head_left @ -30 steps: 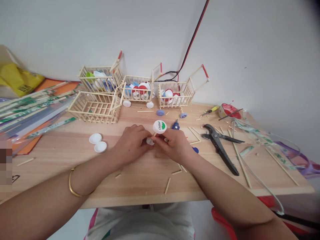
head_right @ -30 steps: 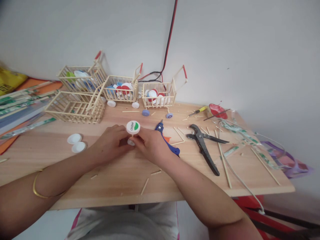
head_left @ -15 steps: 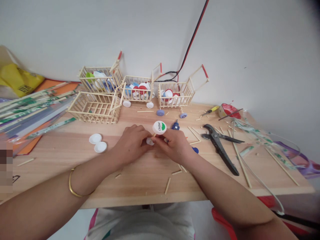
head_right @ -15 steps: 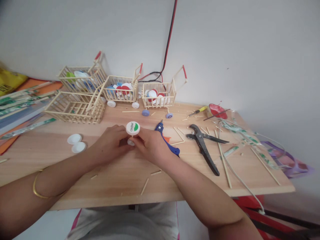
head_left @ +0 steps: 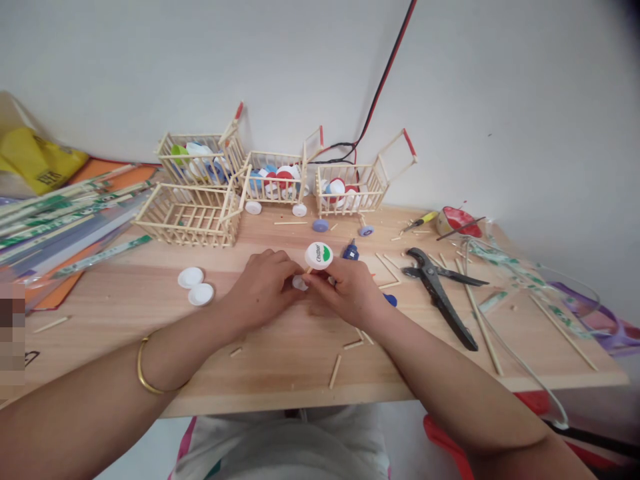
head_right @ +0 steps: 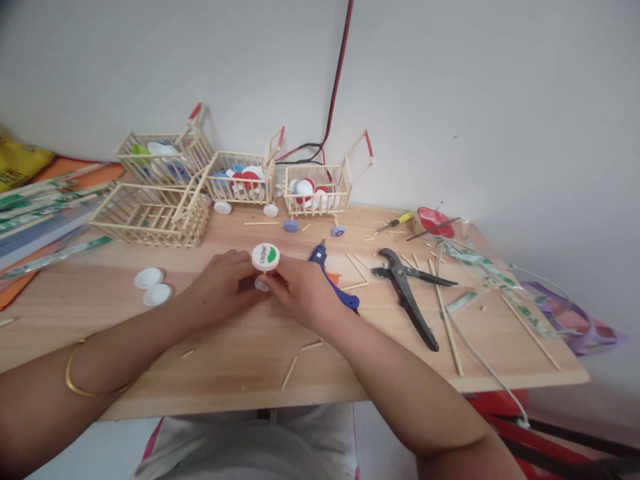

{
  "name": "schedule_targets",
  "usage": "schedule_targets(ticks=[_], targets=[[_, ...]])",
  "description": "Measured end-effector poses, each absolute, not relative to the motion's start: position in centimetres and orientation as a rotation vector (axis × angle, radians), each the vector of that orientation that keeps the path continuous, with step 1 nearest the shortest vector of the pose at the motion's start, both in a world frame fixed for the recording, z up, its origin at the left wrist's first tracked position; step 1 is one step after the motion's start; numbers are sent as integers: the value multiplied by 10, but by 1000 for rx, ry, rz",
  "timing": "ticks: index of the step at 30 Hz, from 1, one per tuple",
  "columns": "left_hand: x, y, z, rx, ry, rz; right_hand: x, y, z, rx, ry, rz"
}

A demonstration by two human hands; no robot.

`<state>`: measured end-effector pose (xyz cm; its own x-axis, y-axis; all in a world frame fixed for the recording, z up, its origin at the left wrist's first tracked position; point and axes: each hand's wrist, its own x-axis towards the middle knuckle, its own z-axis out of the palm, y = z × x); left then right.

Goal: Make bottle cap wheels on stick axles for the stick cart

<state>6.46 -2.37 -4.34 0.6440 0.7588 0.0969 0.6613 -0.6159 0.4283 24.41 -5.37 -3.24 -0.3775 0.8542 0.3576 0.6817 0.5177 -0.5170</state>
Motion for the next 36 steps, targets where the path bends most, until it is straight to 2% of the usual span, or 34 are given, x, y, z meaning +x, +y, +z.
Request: schedule_targets(ticks=[36], targets=[[65,-24,-44,2507,1125,392,245,-54,-32,-1297,-2180,390]])
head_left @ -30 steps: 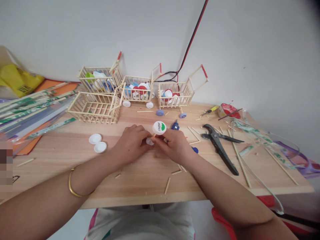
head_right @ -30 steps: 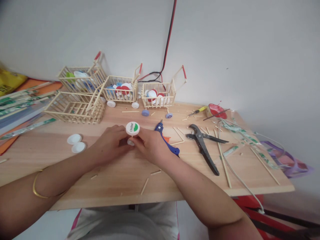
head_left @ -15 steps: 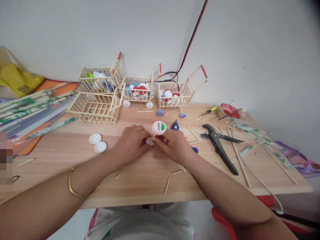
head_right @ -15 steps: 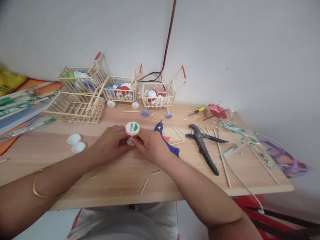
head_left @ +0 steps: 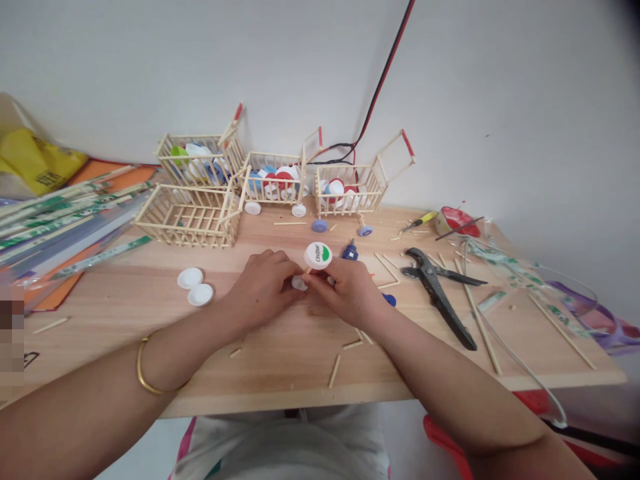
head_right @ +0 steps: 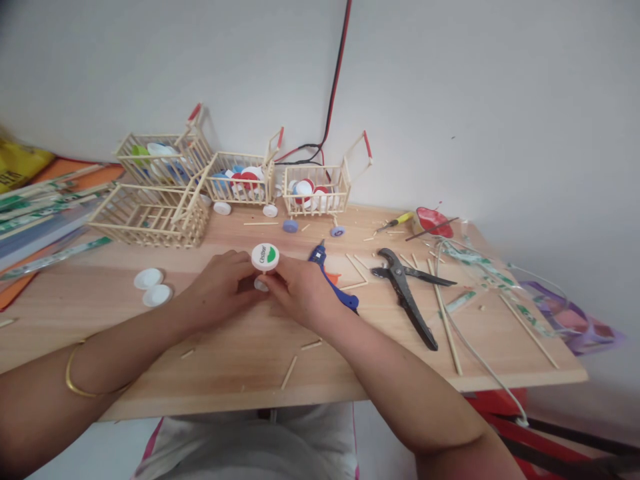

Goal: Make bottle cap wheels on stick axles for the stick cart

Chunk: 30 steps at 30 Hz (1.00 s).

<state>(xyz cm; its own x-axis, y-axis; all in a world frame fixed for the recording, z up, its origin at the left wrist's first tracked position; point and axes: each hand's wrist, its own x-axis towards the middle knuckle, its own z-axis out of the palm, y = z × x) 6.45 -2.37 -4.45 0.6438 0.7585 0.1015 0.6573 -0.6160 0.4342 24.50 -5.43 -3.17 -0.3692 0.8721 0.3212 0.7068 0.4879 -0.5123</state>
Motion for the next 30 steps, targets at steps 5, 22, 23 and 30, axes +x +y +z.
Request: schedule_targets(ticks=[5,22,23,30], targets=[[64,-24,-43,2505,1130,391,244,-54,-33,-1281,-2179,377],[64,-23,-43,2499,1132,380,245,-54,-33,-1293,-2170,393],[64,-23,-43,2499,1132,382,245,-54,-33,-1294,-2168,398],[64,-24,-43,2490,1131,378,245,-54,-33,-1293,-2157,419]])
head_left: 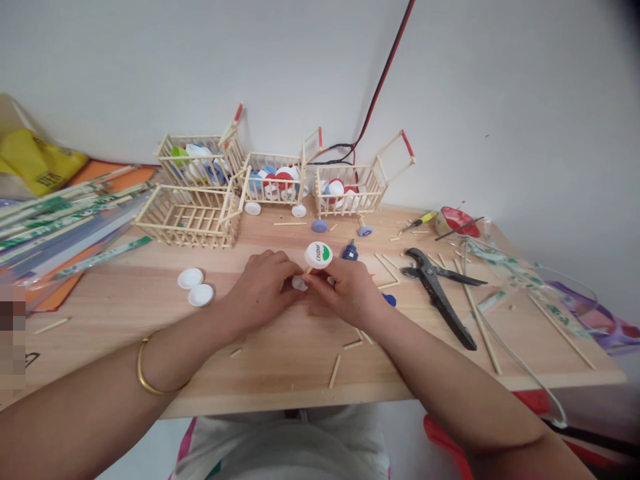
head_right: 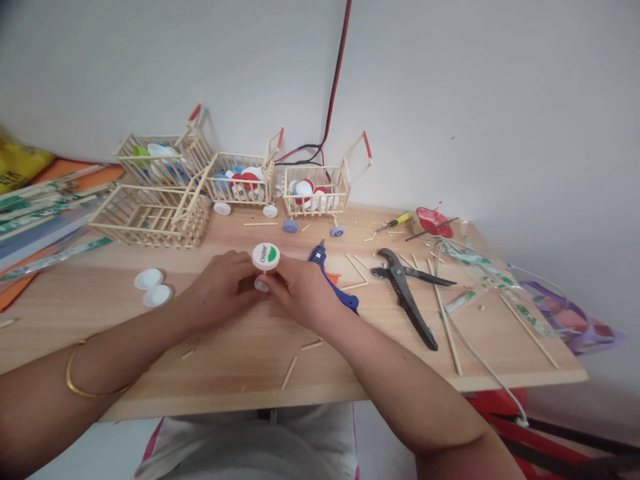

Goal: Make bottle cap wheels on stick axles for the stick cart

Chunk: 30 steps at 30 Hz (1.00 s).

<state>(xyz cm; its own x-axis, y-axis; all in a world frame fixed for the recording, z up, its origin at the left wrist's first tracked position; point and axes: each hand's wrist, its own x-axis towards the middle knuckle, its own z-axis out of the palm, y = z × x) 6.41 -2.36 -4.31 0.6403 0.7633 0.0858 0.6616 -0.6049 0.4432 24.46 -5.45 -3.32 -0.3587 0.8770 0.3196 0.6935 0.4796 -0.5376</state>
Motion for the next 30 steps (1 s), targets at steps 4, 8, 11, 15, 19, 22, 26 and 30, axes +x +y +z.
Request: schedule_targets(ticks=[4,8,11,15,19,22,26,30], targets=[[64,-23,-43,2496,1121,377,245,-55,-32,-1285,-2157,411],[64,-23,-43,2515,1134,389,245,-54,-32,-1300,-2165,410],[64,-24,-44,2513,1136,381,245,-54,-32,-1298,-2163,417],[64,-24,-44,2505,1130,380,244,-54,-31,-1294,-2169,409],[65,-24,-43,2494,1134,381,244,-54,-31,-1292,-2174,395],[65,-24,-43,2504,1135,388,244,-54,-32,-1281,-2173,385],[64,-23,-44,2511,1129,386,244,-54,-32,-1273,-2171,387],[64,-24,-45,2509,1126,389,246,-54,-34,-1280,-2174,379]])
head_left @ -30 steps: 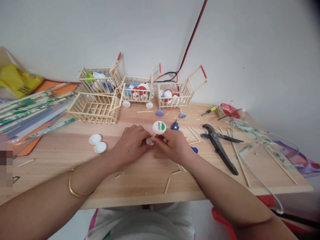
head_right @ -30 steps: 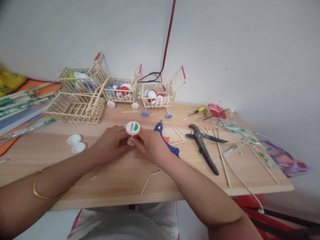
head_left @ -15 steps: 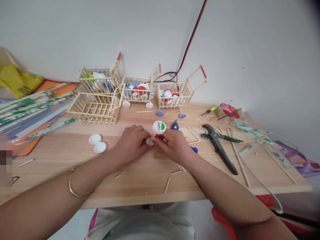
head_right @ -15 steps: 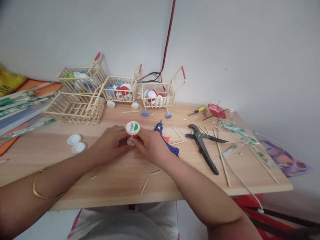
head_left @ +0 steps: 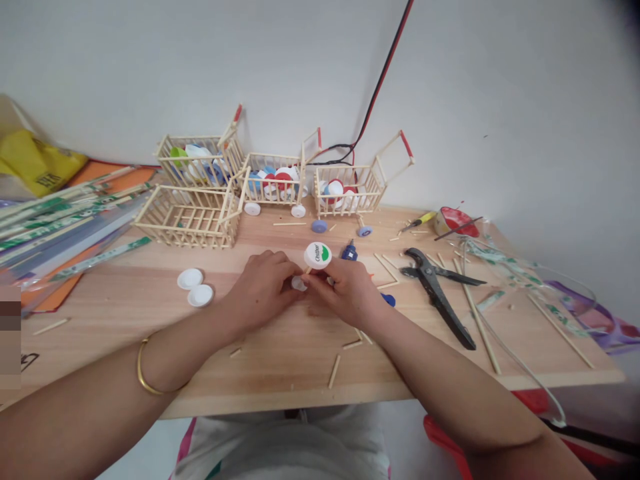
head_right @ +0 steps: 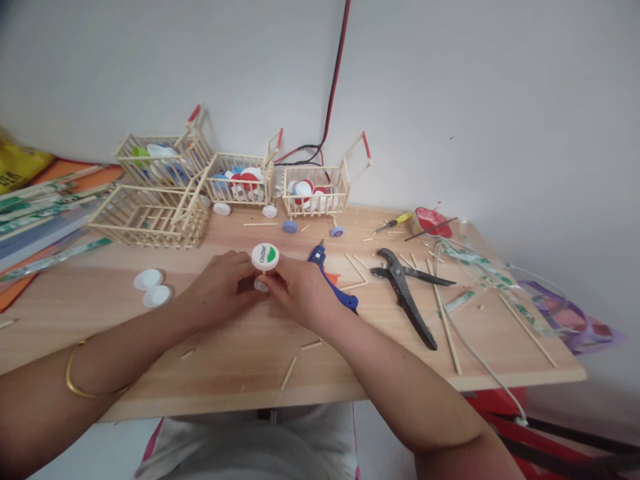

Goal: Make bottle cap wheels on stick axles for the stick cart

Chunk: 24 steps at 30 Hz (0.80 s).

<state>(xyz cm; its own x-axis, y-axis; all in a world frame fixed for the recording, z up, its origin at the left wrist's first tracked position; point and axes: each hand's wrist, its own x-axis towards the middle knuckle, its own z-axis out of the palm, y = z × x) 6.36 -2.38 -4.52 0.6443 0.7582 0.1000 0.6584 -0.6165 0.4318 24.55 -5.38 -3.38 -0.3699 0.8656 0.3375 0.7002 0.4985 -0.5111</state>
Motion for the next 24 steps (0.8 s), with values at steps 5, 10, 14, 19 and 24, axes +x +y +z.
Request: schedule_targets(ticks=[5,10,14,19,24], targets=[[64,-24,-44,2505,1134,384,245,-54,-34,-1285,-2170,368],[64,-24,-45,2507,1135,389,244,-54,-32,-1276,-2164,378],[64,-24,-46,2505,1137,389,244,-54,-32,-1285,-2167,380],[64,-23,-44,2505,1134,384,244,-53,-33,-1288,-2173,379],[65,-23,-44,2512,1135,386,245,-54,-33,-1266,-2174,374]])
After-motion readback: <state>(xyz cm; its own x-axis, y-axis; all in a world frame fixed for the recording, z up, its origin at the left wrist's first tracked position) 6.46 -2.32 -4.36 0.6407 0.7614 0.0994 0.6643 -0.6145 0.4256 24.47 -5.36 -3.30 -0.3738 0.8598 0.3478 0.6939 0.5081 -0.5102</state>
